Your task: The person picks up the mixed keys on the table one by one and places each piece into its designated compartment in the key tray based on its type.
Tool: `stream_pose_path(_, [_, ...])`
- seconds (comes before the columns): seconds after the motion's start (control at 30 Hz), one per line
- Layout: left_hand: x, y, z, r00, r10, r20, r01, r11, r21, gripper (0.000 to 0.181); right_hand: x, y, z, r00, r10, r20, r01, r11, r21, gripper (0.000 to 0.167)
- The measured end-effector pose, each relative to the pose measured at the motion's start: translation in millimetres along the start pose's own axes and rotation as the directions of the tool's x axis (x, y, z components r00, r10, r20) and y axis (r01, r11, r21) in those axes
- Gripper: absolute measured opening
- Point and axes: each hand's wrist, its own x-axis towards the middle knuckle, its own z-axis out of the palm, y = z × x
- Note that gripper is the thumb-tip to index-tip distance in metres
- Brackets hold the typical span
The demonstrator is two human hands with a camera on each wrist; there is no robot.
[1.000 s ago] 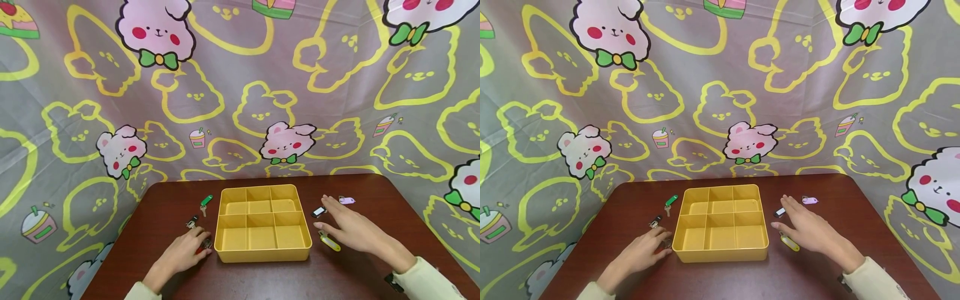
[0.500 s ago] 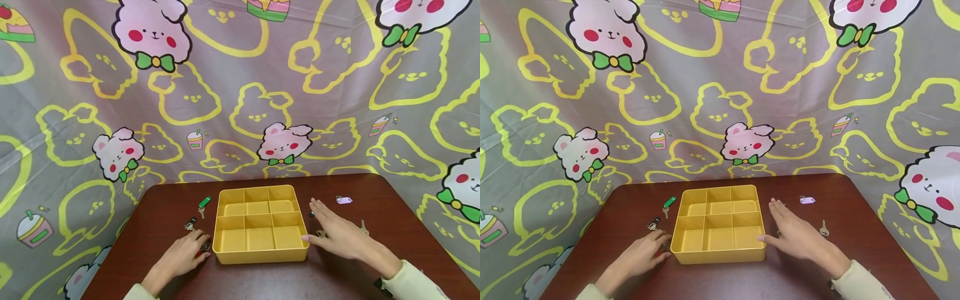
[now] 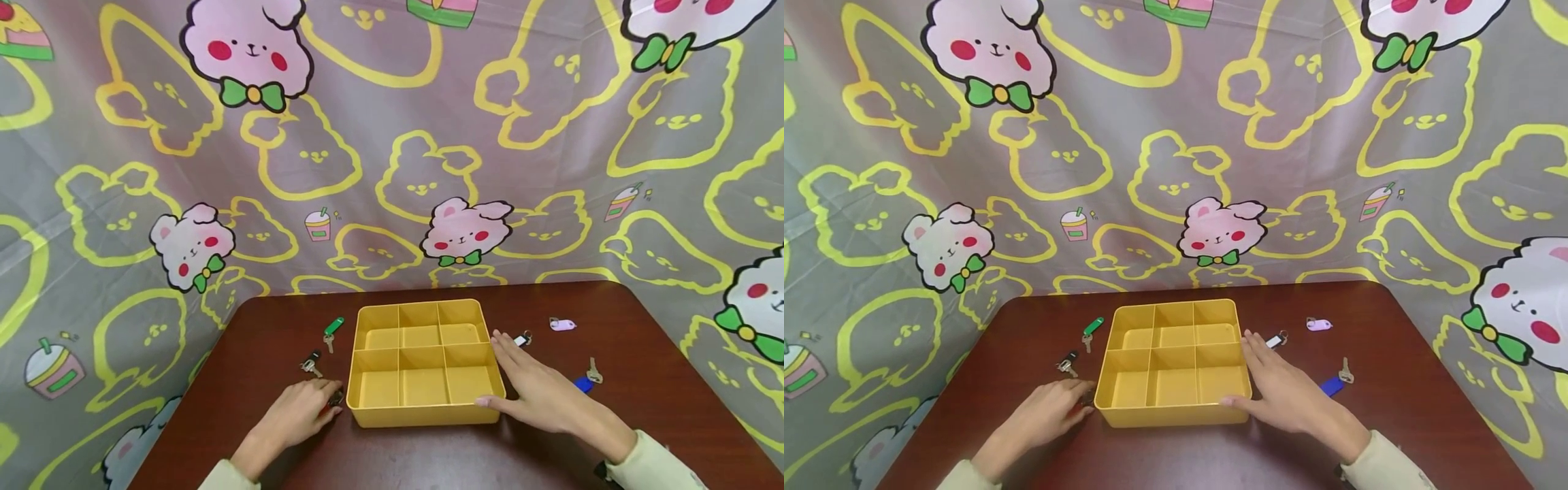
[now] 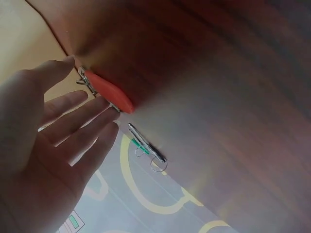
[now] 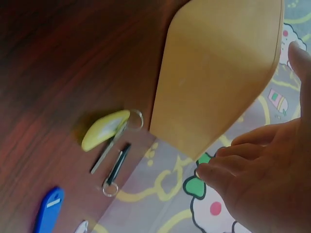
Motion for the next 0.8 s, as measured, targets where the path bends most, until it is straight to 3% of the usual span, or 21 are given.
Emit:
stream_pose_path(0.4, [2.3, -0.2, -2.6, 1.000, 0.008, -0.006, -0.008, 0.999, 0.045, 0.032, 2.8, -9, 19, 0.999, -0.033, -0.015, 0.032, 0.998, -0.049, 0.117])
stream_pose_path(0.6, [2.5, 0.0, -1.3, 1.000, 0.003, -0.020, -0.002, 0.999, 0.035, 0.017, 5.2, -10, 27, 0.999, -0.035, -0.041, 0.032, 0.996, -0.078, 0.118])
stream_pose_path(0.8, [6.9, 2.5, 0.2, 0.999, 0.004, -0.034, -0.004, 1.000, 0.020, 0.021, 6.0, -10, 27, 0.999, -0.018, -0.050, 0.013, 0.995, -0.099, 0.118])
